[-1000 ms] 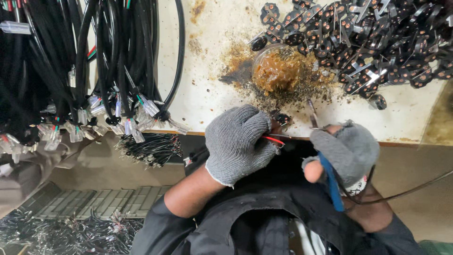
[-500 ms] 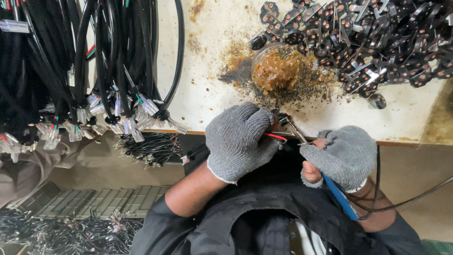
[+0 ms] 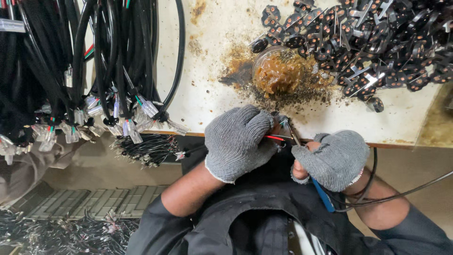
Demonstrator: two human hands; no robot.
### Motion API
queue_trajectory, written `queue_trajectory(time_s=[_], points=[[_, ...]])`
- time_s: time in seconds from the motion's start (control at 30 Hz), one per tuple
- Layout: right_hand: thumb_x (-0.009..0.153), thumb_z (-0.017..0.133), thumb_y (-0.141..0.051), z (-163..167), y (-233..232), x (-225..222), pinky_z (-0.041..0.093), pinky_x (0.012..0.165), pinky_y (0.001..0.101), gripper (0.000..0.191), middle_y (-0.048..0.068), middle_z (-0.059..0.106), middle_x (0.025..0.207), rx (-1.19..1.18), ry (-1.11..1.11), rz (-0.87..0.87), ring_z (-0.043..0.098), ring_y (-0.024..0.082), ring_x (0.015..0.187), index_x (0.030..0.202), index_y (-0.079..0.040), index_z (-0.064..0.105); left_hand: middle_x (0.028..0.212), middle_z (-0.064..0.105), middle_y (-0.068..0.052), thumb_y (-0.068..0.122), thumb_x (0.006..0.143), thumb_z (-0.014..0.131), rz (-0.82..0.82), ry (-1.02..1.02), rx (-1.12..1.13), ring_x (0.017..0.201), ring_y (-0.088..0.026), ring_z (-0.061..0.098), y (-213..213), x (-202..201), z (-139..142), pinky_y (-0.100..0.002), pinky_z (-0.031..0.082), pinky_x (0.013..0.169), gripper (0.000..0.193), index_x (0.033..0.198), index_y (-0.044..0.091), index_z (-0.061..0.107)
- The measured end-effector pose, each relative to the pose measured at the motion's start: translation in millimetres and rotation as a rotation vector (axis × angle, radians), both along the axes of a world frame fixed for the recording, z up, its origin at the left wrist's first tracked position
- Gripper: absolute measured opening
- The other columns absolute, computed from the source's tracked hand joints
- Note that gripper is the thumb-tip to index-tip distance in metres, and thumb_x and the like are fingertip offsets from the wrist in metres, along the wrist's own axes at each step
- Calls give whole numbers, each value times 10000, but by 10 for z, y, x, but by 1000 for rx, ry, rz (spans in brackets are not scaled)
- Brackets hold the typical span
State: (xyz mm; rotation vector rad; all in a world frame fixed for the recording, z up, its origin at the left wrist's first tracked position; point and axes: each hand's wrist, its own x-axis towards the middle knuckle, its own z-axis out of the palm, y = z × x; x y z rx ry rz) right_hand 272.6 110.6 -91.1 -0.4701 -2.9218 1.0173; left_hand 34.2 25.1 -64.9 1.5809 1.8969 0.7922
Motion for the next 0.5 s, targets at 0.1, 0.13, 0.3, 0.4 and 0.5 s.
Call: queue_trajectory(time_s=[0.1, 0.13, 0.3, 0.4, 0.5], points=[[621, 811, -319, 2, -5, -7, 452, 388, 428, 201, -6, 660, 574, 19, -9, -24, 625, 248, 445, 785, -207, 786, 814, 577, -45, 253, 679, 817, 10, 12, 15, 739, -297, 620, -12, 4, -16, -454, 463, 614, 316, 944, 187, 659], [632, 815, -334, 6, -4, -8, 457, 394, 438, 161, 10, 654, 556, 20, -33, -41, 612, 264, 432, 741, -221, 781, 811, 572, -48, 261, 680, 820, 11, 13, 19, 737, -297, 619, -18, 5, -22, -456, 461, 612, 316, 938, 185, 653], [753, 734, -318, 70, 4, -8, 424, 463, 461, 189, 49, 672, 643, 90, 159, -119, 593, 296, 500, 809, -144, 780, 819, 573, -48, 263, 688, 812, 7, 37, 25, 738, -294, 615, -32, 8, -33, -451, 456, 605, 311, 939, 186, 645], [854, 692, -286, 131, 3, -9, 446, 566, 460, 205, 57, 644, 699, 52, 239, -200, 610, 310, 600, 899, -98, 760, 825, 568, -49, 288, 716, 823, -3, 30, 38, 748, -291, 618, -28, 3, -21, -453, 455, 612, 310, 938, 183, 635], [817, 696, -287, 152, 7, -23, 438, 551, 463, 202, 54, 652, 685, 56, 222, -176, 607, 314, 585, 873, -102, 756, 805, 569, -42, 278, 702, 820, -5, 53, 12, 729, -285, 617, -20, 1, -14, -451, 454, 598, 293, 919, 194, 642]])
